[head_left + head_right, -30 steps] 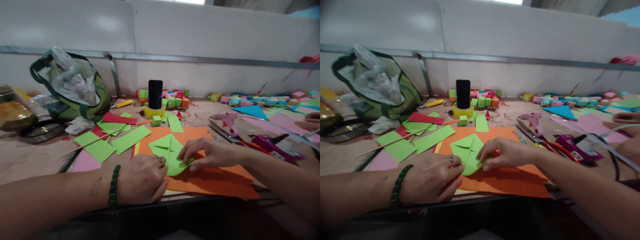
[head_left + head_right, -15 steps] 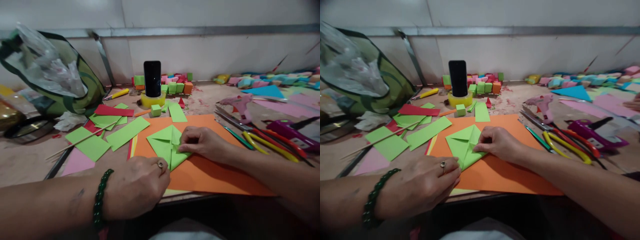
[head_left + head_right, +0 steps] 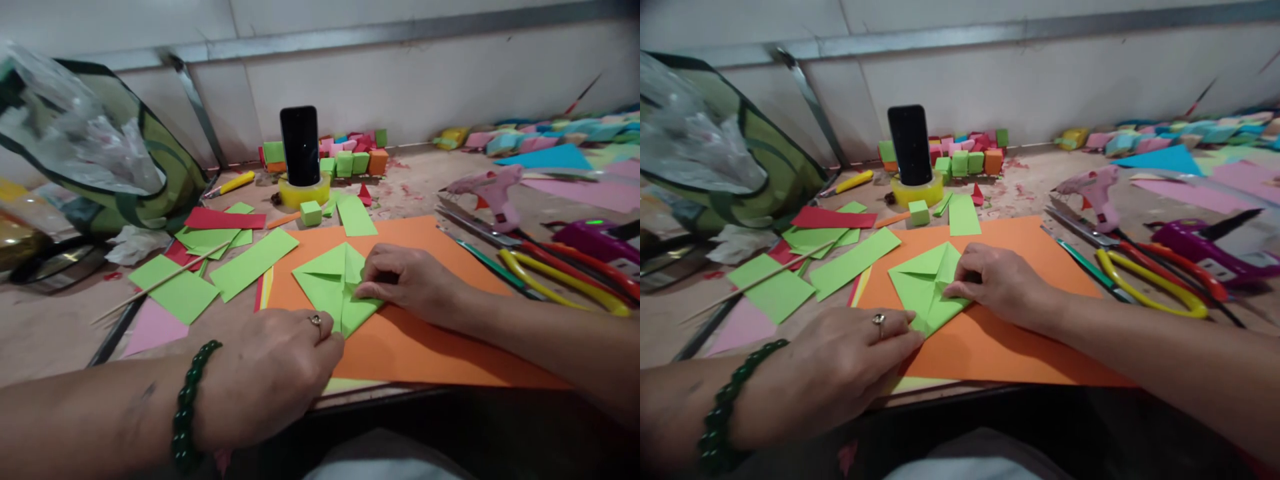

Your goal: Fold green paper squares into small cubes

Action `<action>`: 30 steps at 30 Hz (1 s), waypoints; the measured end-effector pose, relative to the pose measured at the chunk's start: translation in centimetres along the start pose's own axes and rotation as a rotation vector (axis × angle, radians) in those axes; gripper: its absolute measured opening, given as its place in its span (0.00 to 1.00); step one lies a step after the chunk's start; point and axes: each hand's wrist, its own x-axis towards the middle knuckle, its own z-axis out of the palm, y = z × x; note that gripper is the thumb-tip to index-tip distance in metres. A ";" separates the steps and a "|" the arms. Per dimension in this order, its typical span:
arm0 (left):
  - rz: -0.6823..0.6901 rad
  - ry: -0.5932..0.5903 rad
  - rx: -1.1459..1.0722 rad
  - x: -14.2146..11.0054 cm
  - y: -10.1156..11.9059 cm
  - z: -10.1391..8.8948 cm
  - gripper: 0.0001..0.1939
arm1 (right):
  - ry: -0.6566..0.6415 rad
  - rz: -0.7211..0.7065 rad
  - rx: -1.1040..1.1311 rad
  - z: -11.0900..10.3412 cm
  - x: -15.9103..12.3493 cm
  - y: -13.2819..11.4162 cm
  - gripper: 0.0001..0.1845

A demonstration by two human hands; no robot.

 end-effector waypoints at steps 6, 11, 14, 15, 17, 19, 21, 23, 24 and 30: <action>0.108 -0.020 0.091 0.0 0.1 -0.5 0.13 | 0.002 -0.021 -0.017 0.0 0.0 0.0 0.14; 0.038 -0.065 0.003 -0.2 0.2 -0.8 0.09 | 0.004 -0.039 -0.040 0.1 -0.1 0.2 0.16; 0.045 -0.085 -0.018 -0.3 0.3 -1.0 0.07 | 0.004 -0.054 -0.066 0.1 -0.1 0.2 0.15; 0.050 -0.095 -0.015 -0.3 0.4 -1.1 0.08 | 0.002 -0.057 -0.075 0.1 -0.2 0.2 0.15; 0.059 -0.116 -0.009 -0.2 0.5 -1.2 0.08 | 0.000 -0.059 -0.088 0.1 -0.2 0.1 0.14; 0.056 -0.123 -0.008 -0.3 0.5 -1.3 0.08 | -0.003 -0.055 -0.099 0.1 -0.2 0.0 0.13; 0.043 -0.118 -0.009 -0.3 0.4 -1.3 0.09 | -0.007 -0.053 -0.108 0.1 -0.1 0.0 0.13; 0.029 -0.102 -0.007 -0.3 0.4 -1.2 0.11 | -0.016 -0.049 -0.113 0.0 -0.1 0.0 0.13; 0.031 -0.094 -0.003 -0.3 0.3 -1.1 0.13 | -0.018 -0.046 -0.113 0.0 -0.1 0.0 0.13; 0.085 -0.079 0.029 -0.2 0.2 -0.9 0.14 | -0.019 -0.039 -0.115 0.1 -0.2 -0.1 0.12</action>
